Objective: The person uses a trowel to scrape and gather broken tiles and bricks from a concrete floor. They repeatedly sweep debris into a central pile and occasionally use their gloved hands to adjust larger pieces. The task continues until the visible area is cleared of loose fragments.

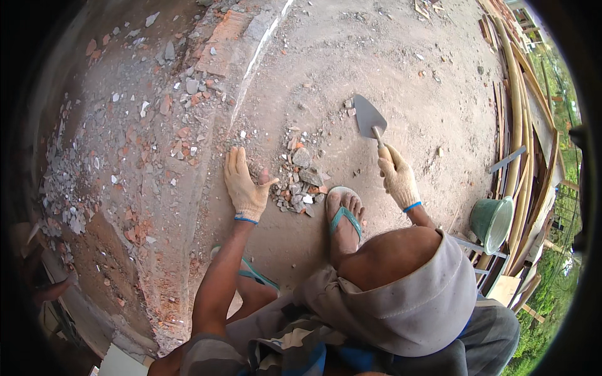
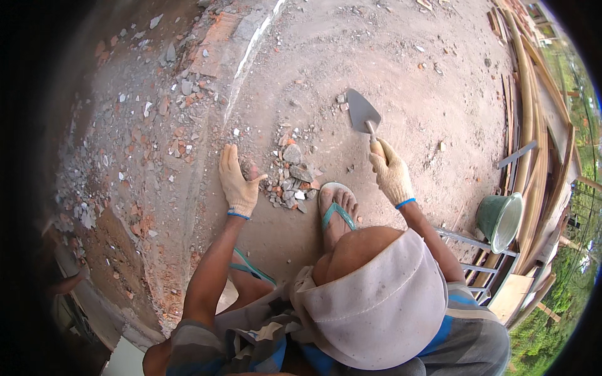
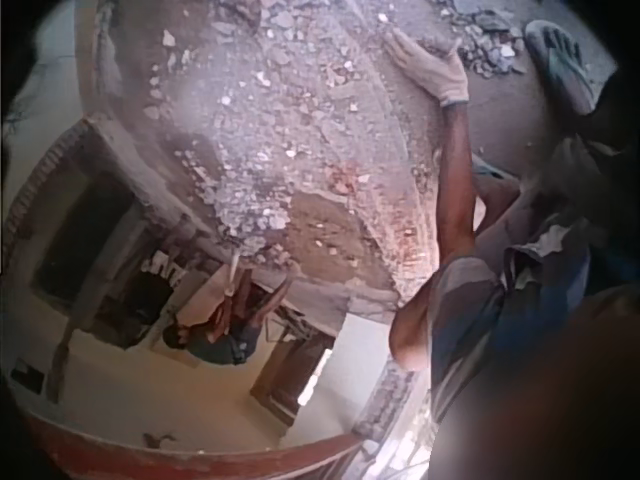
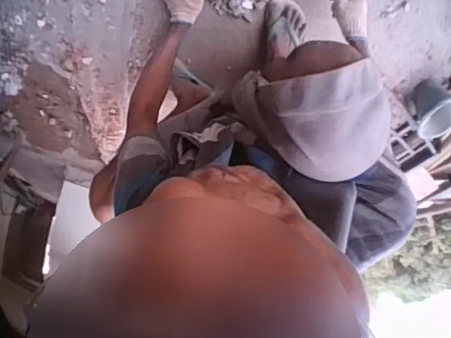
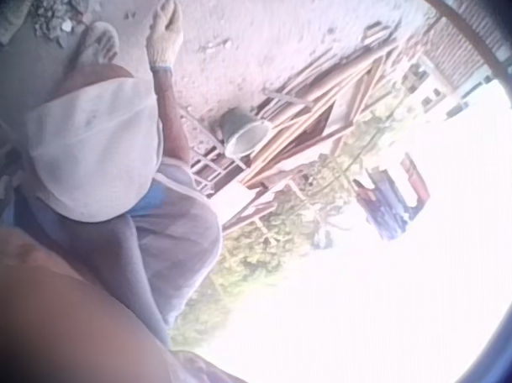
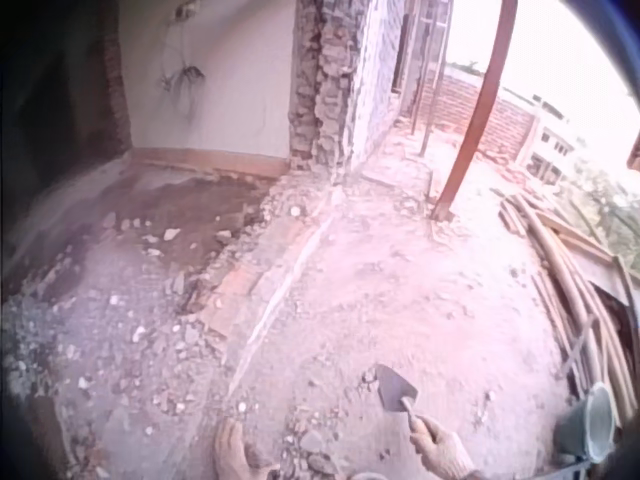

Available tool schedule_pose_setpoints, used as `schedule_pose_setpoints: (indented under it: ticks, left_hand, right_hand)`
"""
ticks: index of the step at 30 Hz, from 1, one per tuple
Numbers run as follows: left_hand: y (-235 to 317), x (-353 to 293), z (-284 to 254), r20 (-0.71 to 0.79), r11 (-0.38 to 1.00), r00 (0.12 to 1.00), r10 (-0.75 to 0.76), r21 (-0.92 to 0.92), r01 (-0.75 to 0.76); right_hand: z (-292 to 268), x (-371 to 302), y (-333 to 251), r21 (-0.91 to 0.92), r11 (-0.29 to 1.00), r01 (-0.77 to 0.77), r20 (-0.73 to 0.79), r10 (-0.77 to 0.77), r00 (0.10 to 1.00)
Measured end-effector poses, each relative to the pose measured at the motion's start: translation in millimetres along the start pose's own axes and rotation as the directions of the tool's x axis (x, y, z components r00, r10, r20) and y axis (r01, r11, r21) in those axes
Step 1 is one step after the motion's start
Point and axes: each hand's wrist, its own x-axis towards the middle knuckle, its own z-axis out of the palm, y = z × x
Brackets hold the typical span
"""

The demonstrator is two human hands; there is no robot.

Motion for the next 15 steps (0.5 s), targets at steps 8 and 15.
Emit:
schedule_pose_setpoints:
  ticks: [8, 15]
  left_hand:
    - [34, 3, 40, -0.032, 0.992, 0.999, 0.015, -0.126, -0.019]
    - [40, 15, 34, 0.003, 0.973, 0.998, 0.064, -0.221, -0.062]
  right_hand:
    - [76, -60, 46, -0.077, 0.985, 0.152, 0.226, -0.131, 0.965]
    - [107, -54, 10, -0.161, 0.982, 0.101, 0.451, -0.017, 0.892]
